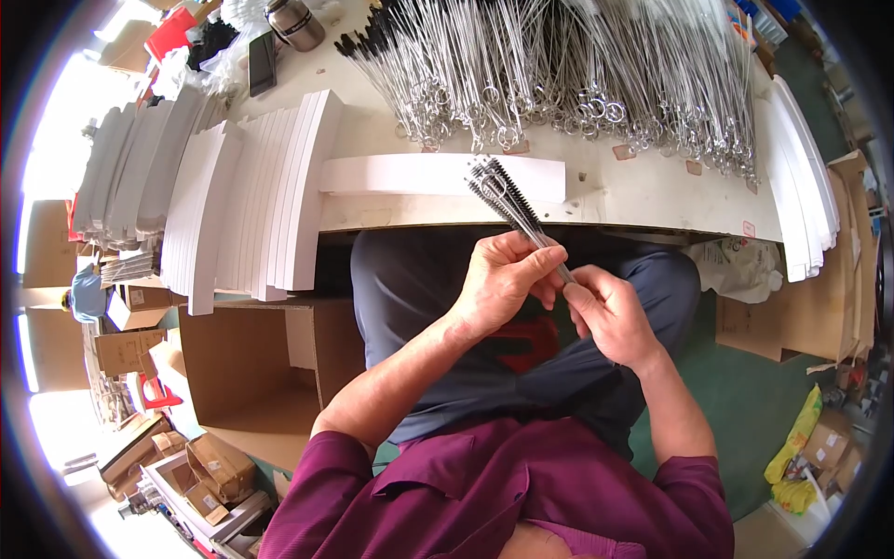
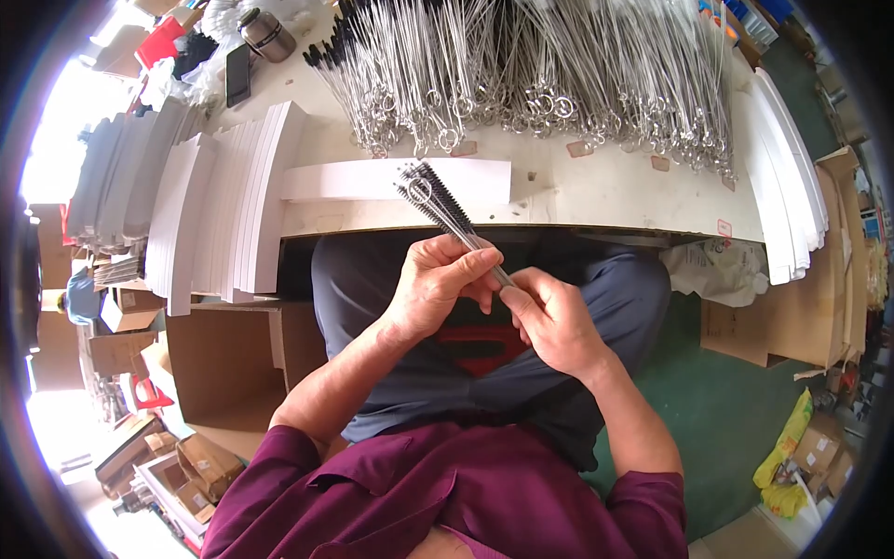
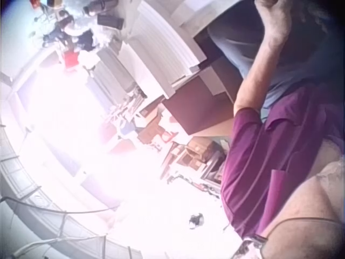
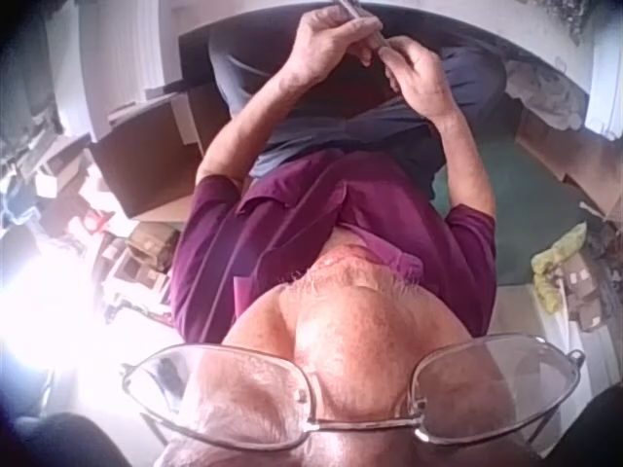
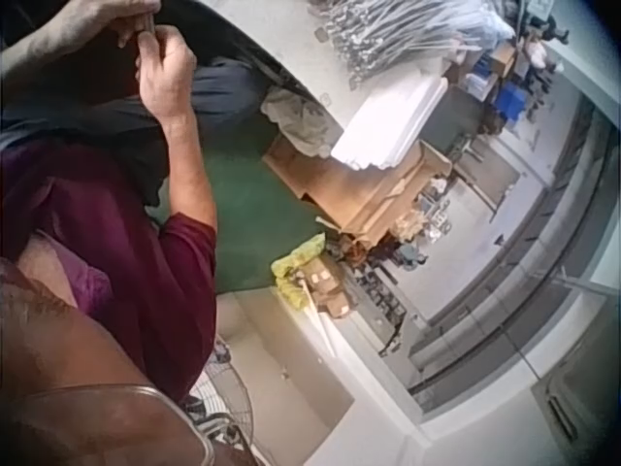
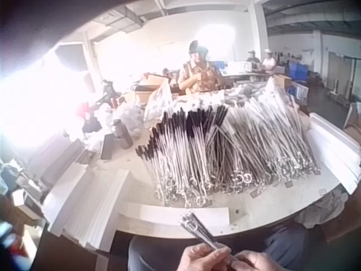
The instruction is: The person is packing industrial pipe cleaning brushes into cardboard boxes.
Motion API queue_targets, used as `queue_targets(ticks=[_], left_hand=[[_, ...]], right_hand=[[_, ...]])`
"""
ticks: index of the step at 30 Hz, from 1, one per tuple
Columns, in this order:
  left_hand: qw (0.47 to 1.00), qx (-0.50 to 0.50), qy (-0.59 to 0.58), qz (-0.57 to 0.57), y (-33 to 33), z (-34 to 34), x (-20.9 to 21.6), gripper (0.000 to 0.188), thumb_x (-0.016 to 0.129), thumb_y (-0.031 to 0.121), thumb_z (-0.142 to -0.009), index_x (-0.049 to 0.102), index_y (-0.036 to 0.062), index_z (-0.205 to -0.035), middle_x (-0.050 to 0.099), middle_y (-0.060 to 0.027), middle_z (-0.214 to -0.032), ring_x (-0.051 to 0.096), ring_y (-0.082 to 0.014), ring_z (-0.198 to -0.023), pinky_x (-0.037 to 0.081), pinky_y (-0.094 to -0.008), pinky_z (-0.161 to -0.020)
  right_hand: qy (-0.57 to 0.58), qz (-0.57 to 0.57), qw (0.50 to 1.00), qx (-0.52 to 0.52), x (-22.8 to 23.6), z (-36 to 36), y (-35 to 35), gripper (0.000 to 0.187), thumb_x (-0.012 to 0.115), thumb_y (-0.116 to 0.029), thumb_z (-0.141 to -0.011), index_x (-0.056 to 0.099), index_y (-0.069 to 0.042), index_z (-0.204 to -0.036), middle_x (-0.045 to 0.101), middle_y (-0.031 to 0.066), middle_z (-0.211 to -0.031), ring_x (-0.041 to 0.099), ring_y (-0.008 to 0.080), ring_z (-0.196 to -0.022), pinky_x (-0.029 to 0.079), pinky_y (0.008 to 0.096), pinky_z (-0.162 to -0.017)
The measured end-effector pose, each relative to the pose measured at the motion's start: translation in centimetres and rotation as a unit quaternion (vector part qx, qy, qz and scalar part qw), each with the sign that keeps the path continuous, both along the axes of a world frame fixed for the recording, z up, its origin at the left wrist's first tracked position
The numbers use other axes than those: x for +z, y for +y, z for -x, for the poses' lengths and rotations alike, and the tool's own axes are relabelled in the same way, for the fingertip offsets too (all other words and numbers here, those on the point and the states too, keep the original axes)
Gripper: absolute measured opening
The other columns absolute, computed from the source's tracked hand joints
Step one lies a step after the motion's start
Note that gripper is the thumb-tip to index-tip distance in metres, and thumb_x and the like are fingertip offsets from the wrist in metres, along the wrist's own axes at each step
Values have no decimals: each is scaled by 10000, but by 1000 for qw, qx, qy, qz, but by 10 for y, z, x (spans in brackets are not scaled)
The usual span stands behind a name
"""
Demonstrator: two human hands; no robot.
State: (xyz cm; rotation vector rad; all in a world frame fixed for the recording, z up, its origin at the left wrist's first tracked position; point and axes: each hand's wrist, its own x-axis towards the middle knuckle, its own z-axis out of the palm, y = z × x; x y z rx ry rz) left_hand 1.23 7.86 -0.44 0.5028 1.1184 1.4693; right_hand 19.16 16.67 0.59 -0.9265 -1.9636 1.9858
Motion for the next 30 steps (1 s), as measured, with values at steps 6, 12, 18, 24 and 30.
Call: queue_targets(ticks=[6,12,18,24,30], left_hand=[[1000,19,2,-6,8,-9,-2,202,709,164,-989,717,-30,-1047,721,-105,-833,682,-147,-667,588,-286,-572],[980,-50,192,12,4,3,20,256,728,190,-982,715,-44,-1085,709,-77,-840,659,-104,-686,560,-251,-618],[633,46,770,-70,-3,67,20,444,819,255,-842,688,12,-1190,692,-205,-1168,687,-345,-1060,567,-419,-897],[513,-12,856,60,-4,111,15,890,799,496,-819,494,-80,-1425,482,-270,-1484,429,-433,-1392,346,-507,-1173],[541,-56,839,12,-10,103,17,851,861,426,-754,520,-77,-1351,518,-252,-1372,476,-420,-1310,396,-505,-1126]], right_hand=[[54,-234,969,-57,-2,7,-4,150,620,-59,-1018,655,12,-1145,672,88,-779,637,149,-638,523,294,-598],[58,-331,936,-101,1,-9,11,182,634,-25,-996,692,21,-1162,682,105,-797,640,164,-654,511,287,-606],[37,-274,949,-151,3,-35,36,220,609,-92,-1040,709,35,-1190,613,20,-747,545,74,-655,462,238,-604],[35,-249,952,-172,1,-44,43,240,601,-119,-1051,710,34,-1201,576,1,-721,512,63,-654,426,225,-592],[15,-232,958,-167,-1,-46,41,242,598,-126,-1052,711,35,-1194,570,-3,-724,513,65,-655,426,226,-594]])
